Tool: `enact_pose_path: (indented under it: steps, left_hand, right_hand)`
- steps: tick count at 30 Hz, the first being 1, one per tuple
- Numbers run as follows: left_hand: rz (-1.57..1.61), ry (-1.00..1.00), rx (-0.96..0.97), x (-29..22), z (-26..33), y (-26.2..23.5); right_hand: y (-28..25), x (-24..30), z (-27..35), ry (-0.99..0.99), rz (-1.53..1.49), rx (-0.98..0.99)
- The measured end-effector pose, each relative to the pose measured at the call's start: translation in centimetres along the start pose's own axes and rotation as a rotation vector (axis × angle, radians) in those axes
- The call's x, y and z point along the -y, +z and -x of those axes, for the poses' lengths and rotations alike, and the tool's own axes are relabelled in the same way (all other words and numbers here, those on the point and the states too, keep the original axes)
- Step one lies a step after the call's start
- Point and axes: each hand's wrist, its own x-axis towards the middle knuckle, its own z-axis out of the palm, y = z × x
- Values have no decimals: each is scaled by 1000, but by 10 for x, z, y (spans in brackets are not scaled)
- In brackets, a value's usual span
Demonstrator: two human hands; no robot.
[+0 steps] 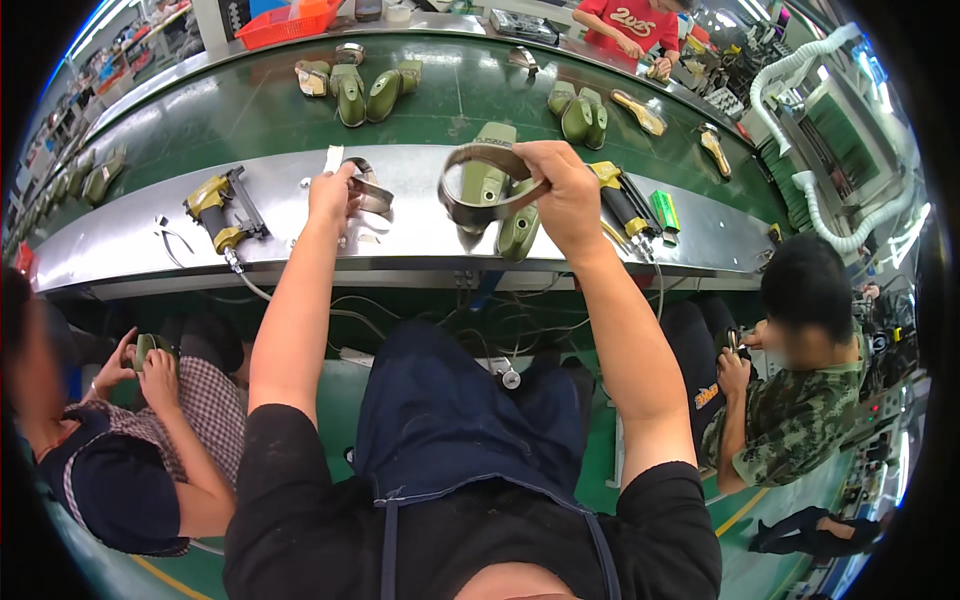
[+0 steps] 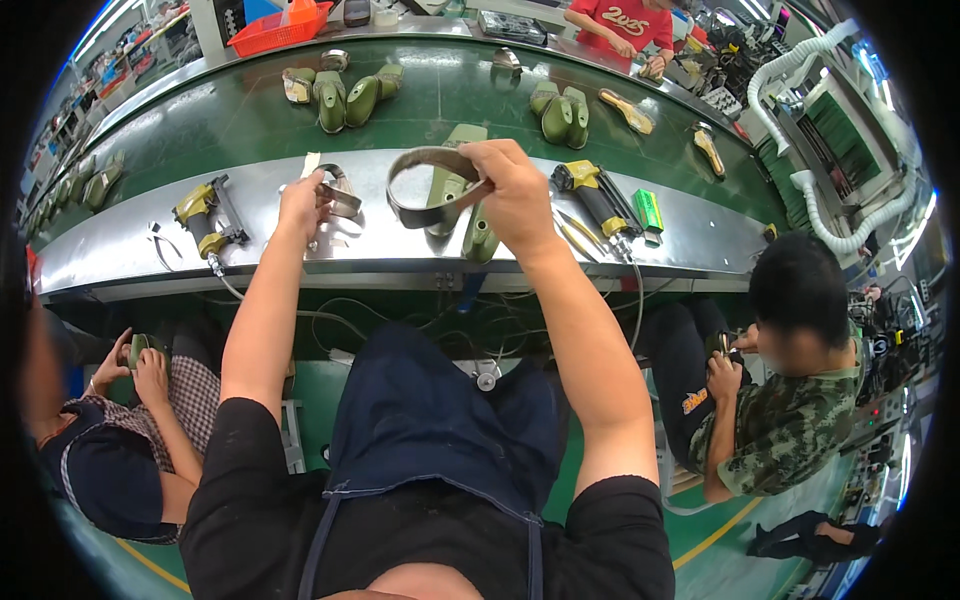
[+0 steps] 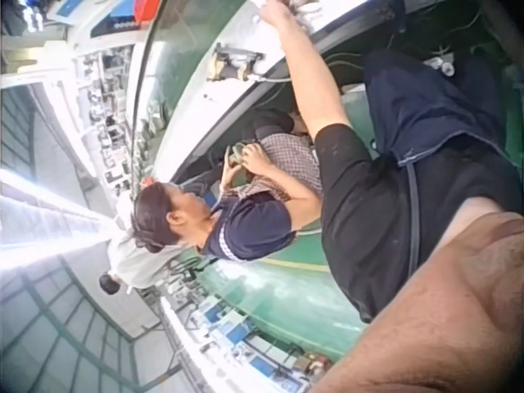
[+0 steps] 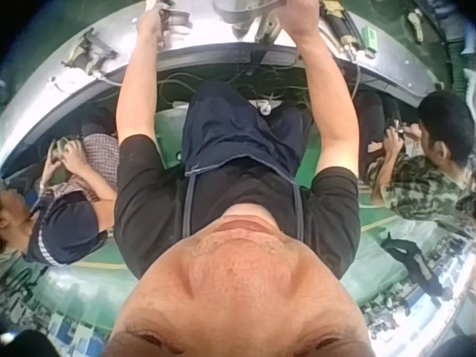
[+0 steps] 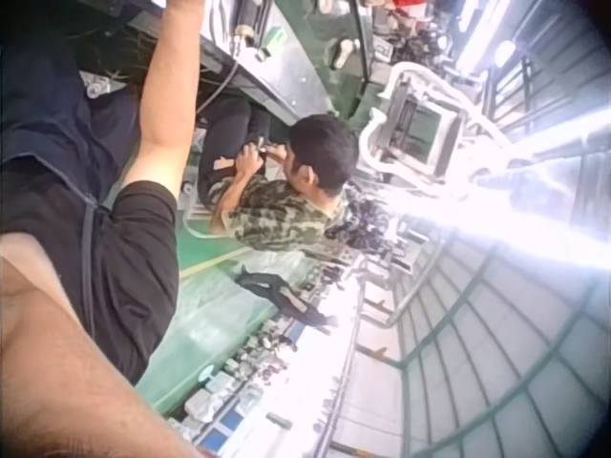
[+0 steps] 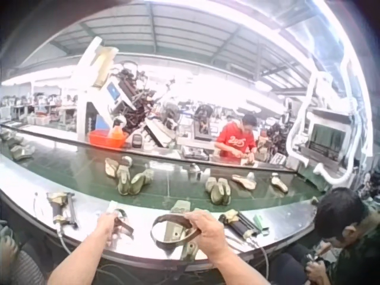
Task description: The person assembles green high-heeled shoes on a factory assembly line. They attach a decorative strap to the shoe, use pliers to secure it, and then use a pneumatic nail gun to fasten the strap to the sole. The person repeats this process for multiple shoes, placing finished units on the conveyor belt.
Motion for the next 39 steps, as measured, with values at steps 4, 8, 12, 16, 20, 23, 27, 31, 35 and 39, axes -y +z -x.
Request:
enact_pose_path:
  steps: [4,8,12,16,20,23,27,31,35,39]
  left_hand:
    - [-1071,218,-273,-30,9,2]
    - [-1034,768,-112,-66,79,40]
    - [-235,487,785,-86,138,104]
    - [-196,214,1022,-86,197,132]
    - [-130,210,1043,-63,199,147]
    - [-267,438,834,-48,200,159]
    - [-395,701,623,-30,196,173]
    - [-408,613,547,-29,198,184]
    - [-414,460,653,-35,204,190]
    - [-321,549,616,-14,185,196]
  right_hand:
    - [-9,-9,9,-23,-192,-58]
    - [-10,-6,20,76,-427,-44]
    - [0,3,26,113,-525,38]
    - [-3,10,35,205,-274,130]
    - [-22,-7,50,125,-173,174]
    - [-42,-6,59,635,-543,235]
    - [-81,-13,72,1018,-1022,33]
    - [-97,-2,75,903,-677,128]
    - [-109,-11,70,899,-615,63]
    - [-110,-26,70,919,-723,-33]
